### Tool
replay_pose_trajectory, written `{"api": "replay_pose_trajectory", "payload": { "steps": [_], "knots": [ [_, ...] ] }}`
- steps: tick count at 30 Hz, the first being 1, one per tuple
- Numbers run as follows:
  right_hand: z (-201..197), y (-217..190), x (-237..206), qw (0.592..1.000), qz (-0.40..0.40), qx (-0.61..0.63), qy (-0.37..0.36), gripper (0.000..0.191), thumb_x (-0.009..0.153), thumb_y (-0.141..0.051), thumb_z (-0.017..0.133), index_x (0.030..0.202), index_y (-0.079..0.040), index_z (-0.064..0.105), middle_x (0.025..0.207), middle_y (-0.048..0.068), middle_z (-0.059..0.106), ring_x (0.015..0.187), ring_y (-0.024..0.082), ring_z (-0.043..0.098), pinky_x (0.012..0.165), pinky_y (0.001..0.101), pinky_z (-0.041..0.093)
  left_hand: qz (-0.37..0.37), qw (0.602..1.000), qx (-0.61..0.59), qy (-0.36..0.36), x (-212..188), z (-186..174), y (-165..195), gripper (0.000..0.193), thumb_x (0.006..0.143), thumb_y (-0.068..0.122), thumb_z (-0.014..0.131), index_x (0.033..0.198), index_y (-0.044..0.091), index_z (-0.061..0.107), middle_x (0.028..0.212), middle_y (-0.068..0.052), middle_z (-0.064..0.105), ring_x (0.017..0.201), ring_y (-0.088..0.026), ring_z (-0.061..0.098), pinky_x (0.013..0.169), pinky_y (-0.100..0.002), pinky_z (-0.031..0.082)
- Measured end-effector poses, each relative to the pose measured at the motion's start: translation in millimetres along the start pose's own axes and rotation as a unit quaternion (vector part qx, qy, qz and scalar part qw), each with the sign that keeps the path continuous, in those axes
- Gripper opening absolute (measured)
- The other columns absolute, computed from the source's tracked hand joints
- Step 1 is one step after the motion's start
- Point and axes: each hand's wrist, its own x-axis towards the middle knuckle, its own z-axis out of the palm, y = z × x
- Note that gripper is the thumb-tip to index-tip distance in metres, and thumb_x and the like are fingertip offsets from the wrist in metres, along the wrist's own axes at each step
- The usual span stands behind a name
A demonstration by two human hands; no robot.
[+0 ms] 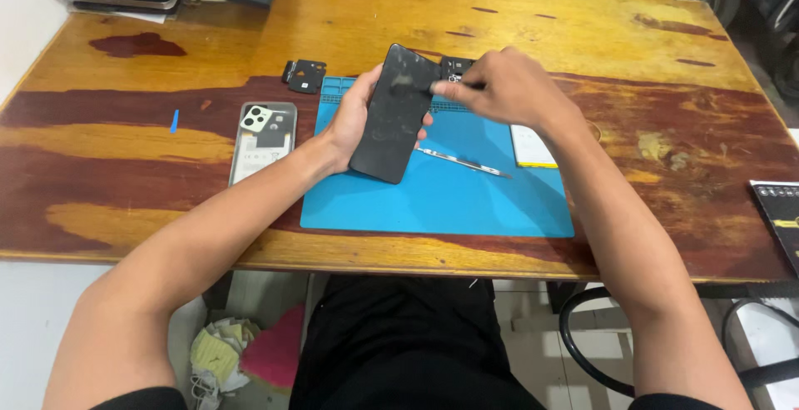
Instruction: The person repairs a disassembled smartphone on a blue mat, prying at the frame with a metal tool, brushing dust from the internals, and working around the board. They then remove the old battery from the housing and press a new battery into place inside the phone body.
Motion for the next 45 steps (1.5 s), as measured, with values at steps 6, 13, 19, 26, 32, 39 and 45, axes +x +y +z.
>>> {"api": "replay_pose_trajectory", "payload": {
  "steps": [6,13,19,26,32,39,45],
  "knots": [
    [7.1,-3.0,-4.3,0.997,-0.060,0.022,0.036,0.064,0.100,-0.059,0.064,0.069,-0.003,0.074,0.052,0.019,0.057,0.051,0.038,0.059,0.054,0.0471,0.047,-0.004,1.000,-0.010,-0.003,0.3,1.0,-3.9,0.069,0.106,0.057,0.025,0.124,0.003,0.063,0.102,-0.016,0.072,0.087,-0.026,0.072,0.076,-0.041,0.061],
    [5.8,3.9,-12.5,0.995,-0.037,0.038,0.081,0.065,0.100,-0.057,0.061,0.066,-0.003,0.071,0.054,0.019,0.057,0.052,0.039,0.058,0.052,0.0487,0.045,-0.009,1.000,0.007,0.002,-0.7,9.0,-11.1,0.070,0.105,0.057,0.024,0.122,0.003,0.065,0.102,-0.016,0.073,0.088,-0.025,0.073,0.079,-0.040,0.062],
    [4.6,26.6,-15.3,0.998,0.020,0.057,0.000,0.077,0.105,-0.059,0.050,0.060,0.001,0.066,0.051,0.018,0.055,0.050,0.036,0.057,0.054,0.0486,0.043,0.005,0.998,0.061,0.029,0.4,21.7,-7.1,0.069,0.106,0.055,0.024,0.122,0.003,0.065,0.102,-0.016,0.073,0.089,-0.025,0.073,0.080,-0.040,0.062],
    [6.2,38.7,-21.5,0.991,-0.009,0.130,-0.040,0.065,0.093,-0.062,0.061,0.063,-0.006,0.078,0.046,0.009,0.060,0.044,0.021,0.057,0.048,0.0401,0.044,0.000,0.998,0.052,0.029,-4.9,24.7,-8.2,0.067,0.105,0.054,0.024,0.123,0.005,0.065,0.100,-0.016,0.073,0.086,-0.025,0.072,0.078,-0.040,0.062],
    [-1.1,40.6,-27.9,0.986,-0.013,0.164,0.023,0.048,0.088,-0.051,0.076,0.080,-0.005,0.082,0.053,0.010,0.065,0.047,0.017,0.058,0.048,0.0365,0.046,-0.006,0.997,0.062,0.043,-8.8,24.9,-7.0,0.068,0.105,0.055,0.023,0.121,0.005,0.066,0.099,-0.014,0.073,0.085,-0.024,0.072,0.076,-0.039,0.062],
    [-6.0,22.4,-28.5,0.981,-0.009,0.190,0.037,0.047,0.089,-0.050,0.078,0.080,-0.004,0.082,0.052,0.009,0.066,0.048,0.012,0.058,0.052,0.0336,0.049,-0.027,0.998,0.041,0.031,-13.7,24.6,-0.7,0.069,0.104,0.056,0.022,0.122,0.005,0.065,0.101,-0.015,0.072,0.087,-0.024,0.073,0.078,-0.040,0.062],
    [-15.4,32.5,-26.0,0.986,0.070,0.151,0.002,0.044,0.086,-0.052,0.076,0.085,-0.008,0.083,0.047,0.008,0.058,0.044,0.015,0.047,0.047,0.0368,0.042,-0.021,0.998,0.053,0.008,-15.0,19.1,3.6,0.068,0.105,0.056,0.022,0.125,0.007,0.064,0.102,-0.015,0.071,0.087,-0.024,0.071,0.078,-0.040,0.061]
  ]
}}
